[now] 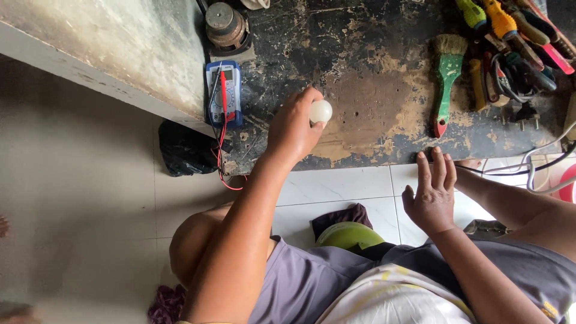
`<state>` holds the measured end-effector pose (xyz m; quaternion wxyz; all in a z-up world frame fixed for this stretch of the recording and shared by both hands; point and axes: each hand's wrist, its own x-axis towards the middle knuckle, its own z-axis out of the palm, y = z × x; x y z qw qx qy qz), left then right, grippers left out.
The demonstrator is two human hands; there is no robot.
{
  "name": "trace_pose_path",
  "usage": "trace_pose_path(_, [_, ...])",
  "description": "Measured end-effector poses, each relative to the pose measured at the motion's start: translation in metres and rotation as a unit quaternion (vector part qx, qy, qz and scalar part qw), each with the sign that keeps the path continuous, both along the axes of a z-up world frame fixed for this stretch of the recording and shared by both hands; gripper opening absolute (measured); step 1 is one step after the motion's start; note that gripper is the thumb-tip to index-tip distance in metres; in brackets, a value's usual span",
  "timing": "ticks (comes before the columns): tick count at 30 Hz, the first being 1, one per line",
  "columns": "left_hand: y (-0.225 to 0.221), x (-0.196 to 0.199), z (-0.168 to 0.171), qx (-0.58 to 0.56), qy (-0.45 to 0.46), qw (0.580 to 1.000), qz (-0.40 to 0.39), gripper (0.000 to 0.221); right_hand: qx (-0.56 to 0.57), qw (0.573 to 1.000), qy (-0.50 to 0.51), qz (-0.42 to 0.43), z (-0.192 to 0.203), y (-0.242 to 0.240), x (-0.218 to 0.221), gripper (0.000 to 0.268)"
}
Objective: The person cleans a workbench with a brush and then inspects and handles a light bulb and its socket.
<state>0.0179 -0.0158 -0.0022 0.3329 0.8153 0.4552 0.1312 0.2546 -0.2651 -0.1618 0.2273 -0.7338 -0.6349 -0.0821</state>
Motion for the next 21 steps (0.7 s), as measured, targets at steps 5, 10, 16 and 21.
trace_pose_path(5, [0.0,-0.001,-0.001,0.015,0.01,1.0,-0.018,0.047,0.005,1.0,-0.006,-0.002,-0.007,0.0,0.002,0.102])
trace_pose_path(10, [-0.002,-0.002,-0.005,0.02,0.002,1.0,-0.017,0.046,0.008,1.0,-0.006,-0.001,-0.008,0.0,0.002,0.102])
trace_pose_path(16, [-0.001,-0.002,-0.007,0.036,-0.002,0.999,-0.021,0.046,0.015,1.0,-0.005,-0.006,-0.008,0.002,0.001,0.102])
trace_pose_path(21, [-0.005,-0.002,0.004,-0.004,-0.023,1.0,-0.008,0.04,0.008,0.999,0.026,-0.027,0.015,0.007,-0.011,0.094])
